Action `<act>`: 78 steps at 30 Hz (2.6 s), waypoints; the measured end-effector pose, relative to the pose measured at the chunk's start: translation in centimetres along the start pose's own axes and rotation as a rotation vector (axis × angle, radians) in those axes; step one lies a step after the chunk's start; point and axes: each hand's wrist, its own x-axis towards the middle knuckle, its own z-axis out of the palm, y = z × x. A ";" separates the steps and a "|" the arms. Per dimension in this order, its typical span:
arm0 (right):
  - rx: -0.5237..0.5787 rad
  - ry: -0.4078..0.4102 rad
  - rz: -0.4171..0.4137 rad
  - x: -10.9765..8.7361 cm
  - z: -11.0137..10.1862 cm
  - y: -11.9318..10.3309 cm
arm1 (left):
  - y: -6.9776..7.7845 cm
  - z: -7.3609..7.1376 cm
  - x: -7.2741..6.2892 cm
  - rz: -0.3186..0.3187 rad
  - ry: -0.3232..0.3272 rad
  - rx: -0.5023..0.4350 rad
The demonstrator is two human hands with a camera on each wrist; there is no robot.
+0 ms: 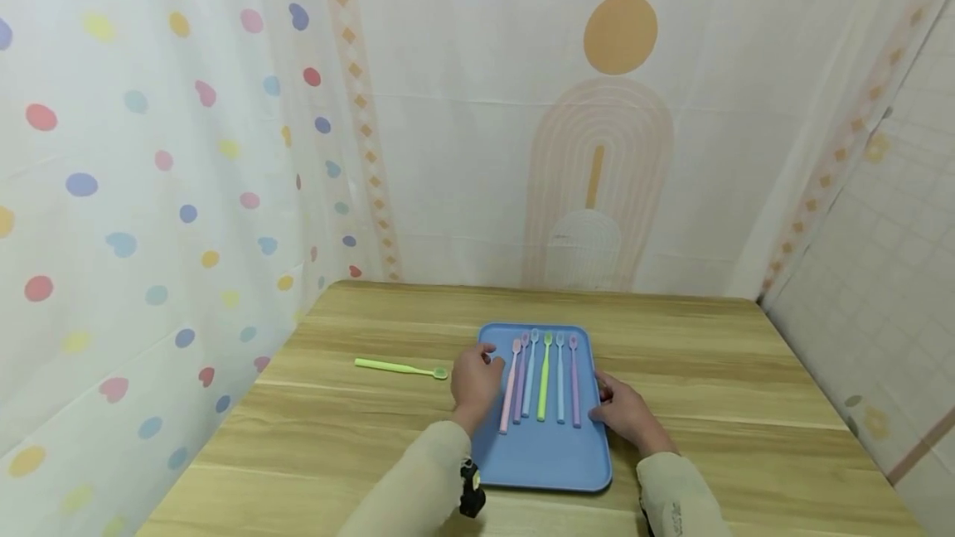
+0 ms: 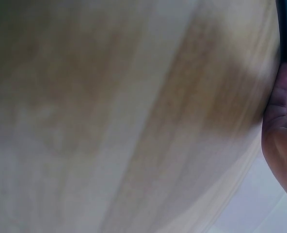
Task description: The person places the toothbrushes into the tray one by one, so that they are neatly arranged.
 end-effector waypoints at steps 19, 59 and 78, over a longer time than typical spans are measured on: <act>0.001 0.007 0.018 0.0 0.2 0.1 | -5.7 -5.3 5.6 0.219 -0.264 -0.040; 0.014 0.021 0.010 0.2 0.0 0.0 | -14.0 -15.1 12.2 0.126 -0.473 0.026; 0.016 0.028 0.009 0.2 0.1 -0.1 | -14.9 -14.7 13.6 0.090 -0.543 0.038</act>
